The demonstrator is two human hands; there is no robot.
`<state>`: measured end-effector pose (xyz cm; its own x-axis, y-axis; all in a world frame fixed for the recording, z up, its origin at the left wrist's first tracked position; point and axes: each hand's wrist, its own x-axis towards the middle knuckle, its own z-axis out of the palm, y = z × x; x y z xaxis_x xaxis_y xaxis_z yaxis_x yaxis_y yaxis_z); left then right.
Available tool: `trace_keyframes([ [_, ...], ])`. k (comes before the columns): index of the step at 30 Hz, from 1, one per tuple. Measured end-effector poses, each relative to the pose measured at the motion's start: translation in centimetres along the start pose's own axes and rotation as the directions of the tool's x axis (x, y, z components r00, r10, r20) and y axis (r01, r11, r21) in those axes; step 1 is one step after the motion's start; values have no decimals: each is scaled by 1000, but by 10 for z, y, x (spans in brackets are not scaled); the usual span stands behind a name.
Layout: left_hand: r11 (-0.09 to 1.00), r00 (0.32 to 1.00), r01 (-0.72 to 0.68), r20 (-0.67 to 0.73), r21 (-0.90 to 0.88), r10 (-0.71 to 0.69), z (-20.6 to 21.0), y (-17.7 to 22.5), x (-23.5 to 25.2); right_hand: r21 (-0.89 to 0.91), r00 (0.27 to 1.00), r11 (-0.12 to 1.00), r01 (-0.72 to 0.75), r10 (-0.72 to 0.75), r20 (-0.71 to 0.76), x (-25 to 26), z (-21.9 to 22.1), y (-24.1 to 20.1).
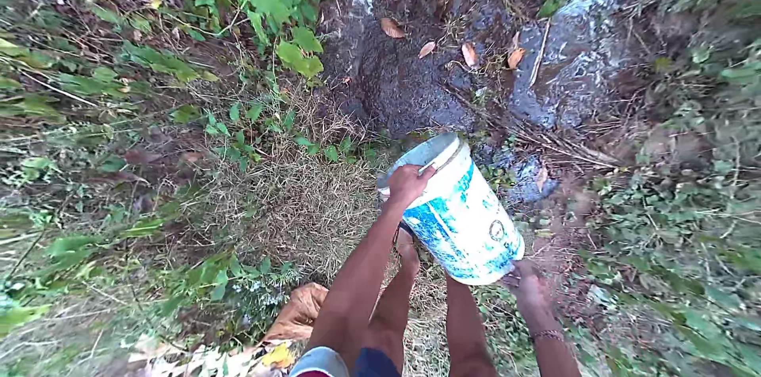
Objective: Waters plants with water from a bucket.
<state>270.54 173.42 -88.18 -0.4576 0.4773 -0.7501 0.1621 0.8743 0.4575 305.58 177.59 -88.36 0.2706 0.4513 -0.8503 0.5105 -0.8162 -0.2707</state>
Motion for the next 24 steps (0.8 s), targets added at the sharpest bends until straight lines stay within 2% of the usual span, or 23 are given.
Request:
trace_keyframes([
  [4,989,996,-85,14,118,84,-12,24,25,143,998,988,-57,56,10,-15,16,0],
  [9,945,974,-227,33,236,225,-32,76,53,298,995,949,-97,92,33,-20,37,-15],
  [14,908,964,-257,23,331,264,-49,116,78,391,993,914,-109,83,82,-33,52,-38],
  [19,883,956,-281,24,377,294,-54,137,88,452,991,884,-122,84,102,-48,57,-47],
  [24,846,931,-347,37,404,364,-49,137,67,502,985,850,-156,94,147,-40,56,-34],
])
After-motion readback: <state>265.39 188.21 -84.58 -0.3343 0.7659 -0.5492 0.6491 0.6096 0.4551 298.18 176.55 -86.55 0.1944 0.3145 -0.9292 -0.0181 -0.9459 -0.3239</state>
